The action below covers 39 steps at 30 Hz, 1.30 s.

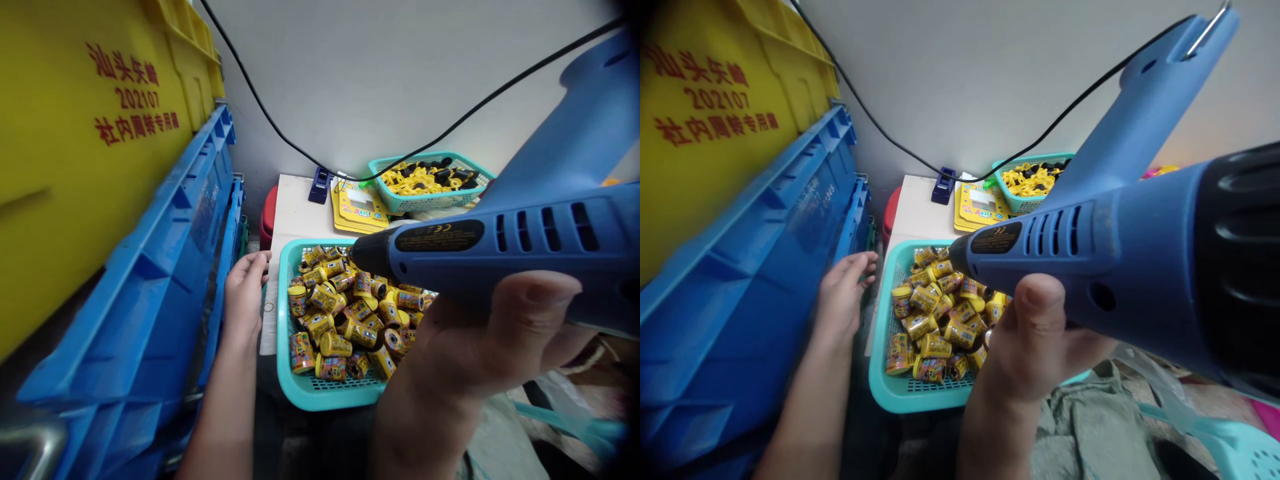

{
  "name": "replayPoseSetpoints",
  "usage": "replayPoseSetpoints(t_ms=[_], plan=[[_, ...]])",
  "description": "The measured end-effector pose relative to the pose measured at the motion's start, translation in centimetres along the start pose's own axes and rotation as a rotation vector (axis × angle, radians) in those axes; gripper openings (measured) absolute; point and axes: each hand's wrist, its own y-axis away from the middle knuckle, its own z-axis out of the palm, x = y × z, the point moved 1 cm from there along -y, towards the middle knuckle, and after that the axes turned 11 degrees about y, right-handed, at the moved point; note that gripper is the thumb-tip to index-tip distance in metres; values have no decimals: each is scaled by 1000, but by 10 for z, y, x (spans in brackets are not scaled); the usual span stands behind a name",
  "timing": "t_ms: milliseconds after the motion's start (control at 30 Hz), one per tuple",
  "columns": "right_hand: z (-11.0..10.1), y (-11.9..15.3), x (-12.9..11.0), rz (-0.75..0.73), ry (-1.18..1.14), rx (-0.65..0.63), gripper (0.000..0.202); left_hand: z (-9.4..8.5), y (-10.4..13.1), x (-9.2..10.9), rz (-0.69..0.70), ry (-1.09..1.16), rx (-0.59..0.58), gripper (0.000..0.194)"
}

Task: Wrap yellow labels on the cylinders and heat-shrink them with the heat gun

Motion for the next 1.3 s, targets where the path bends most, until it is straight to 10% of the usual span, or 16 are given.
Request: replayPoseSetpoints(t_ms=[433, 1300], plan=[[-7, -7, 1, 198, -163, -70, 59, 5, 2, 2, -2, -2, 14, 30], [-4, -2, 0, 121, -129, -83, 66, 3, 0, 1, 4, -16, 6, 29]])
